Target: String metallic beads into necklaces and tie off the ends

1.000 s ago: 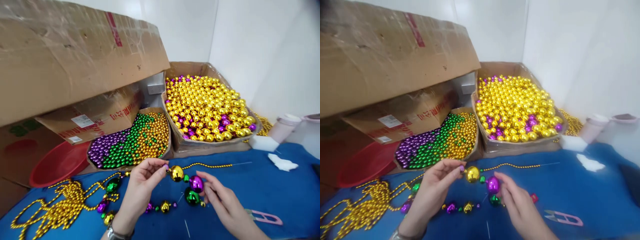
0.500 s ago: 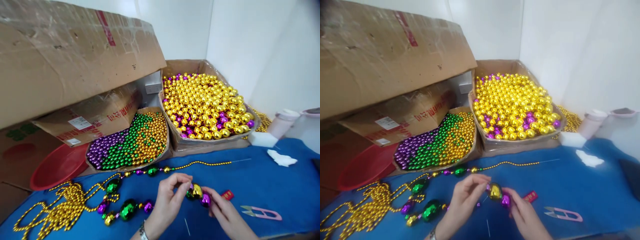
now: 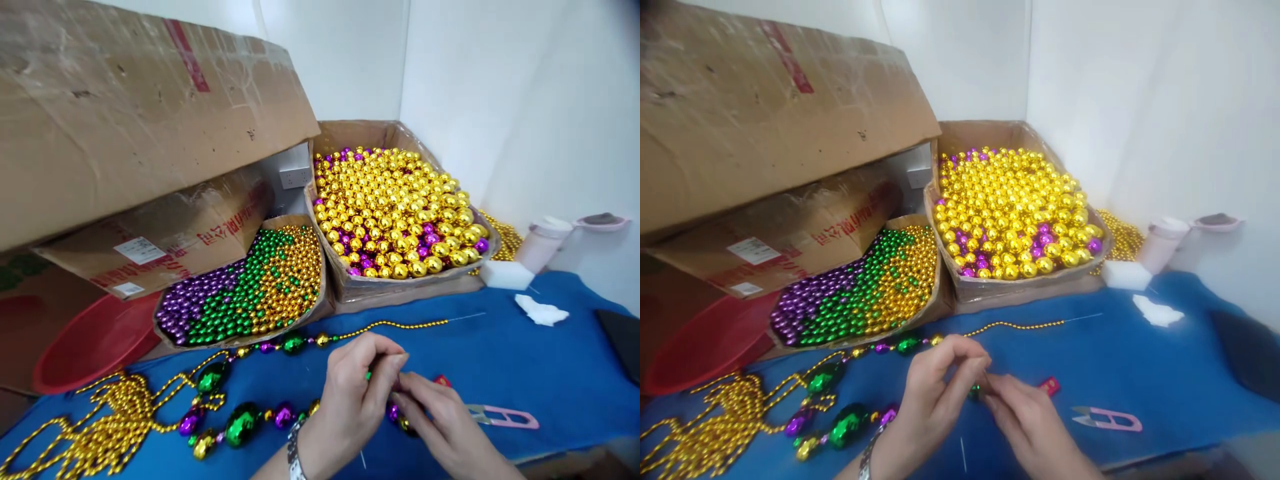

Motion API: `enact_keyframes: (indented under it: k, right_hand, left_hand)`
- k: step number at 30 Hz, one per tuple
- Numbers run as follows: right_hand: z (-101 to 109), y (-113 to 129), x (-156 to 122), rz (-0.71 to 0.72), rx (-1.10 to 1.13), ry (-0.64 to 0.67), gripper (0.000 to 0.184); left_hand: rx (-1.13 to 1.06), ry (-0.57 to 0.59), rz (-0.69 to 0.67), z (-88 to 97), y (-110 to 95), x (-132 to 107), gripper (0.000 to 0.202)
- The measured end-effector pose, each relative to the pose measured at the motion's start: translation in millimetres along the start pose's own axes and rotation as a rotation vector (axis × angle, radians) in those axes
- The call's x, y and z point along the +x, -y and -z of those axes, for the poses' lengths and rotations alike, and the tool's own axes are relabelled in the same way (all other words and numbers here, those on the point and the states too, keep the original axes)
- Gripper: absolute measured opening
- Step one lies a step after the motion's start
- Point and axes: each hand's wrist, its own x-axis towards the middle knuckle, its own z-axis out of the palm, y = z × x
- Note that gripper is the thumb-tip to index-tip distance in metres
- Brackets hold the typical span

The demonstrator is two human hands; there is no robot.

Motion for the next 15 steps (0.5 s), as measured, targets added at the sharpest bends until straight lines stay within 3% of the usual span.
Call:
enact_keyframes:
  k: [4,6,8,9,13,15]
  right_hand:
    - [0,-16,-6,-0.055,-0.003,-0.029,0.024]
    - [4,-27,-11,-0.104,-0.035,-0.081,0.024]
    - [7,-37,-16,-0.152,-0.037,-0.126,0.027]
    - [8,-41,-19,-0.166,-0.032,-0.142,0.029]
    - [6,-52,-27,-0.104,-0.042,-0.191,0.029]
    - [7,-53,-27,-0.126,-0.032,-0.242,0.026]
  left_hand:
    - [-0.162,-0.084,0.084,-3.9,4,7,0.011]
    - [-0.27,-0.161,0.145,-11.9,15,2,0.014]
    - [-0.197,-0.207,0.166,-24.5,32,-9,0.023]
    - [-0.078,-0.179,0.147,-31.8,42,-17,0.029]
    - [0.56,0.195,-0.049,-54.8,77,-48,0.046]
    - [0.794,0.254,-0.094,-57.2,88,-58,0.048]
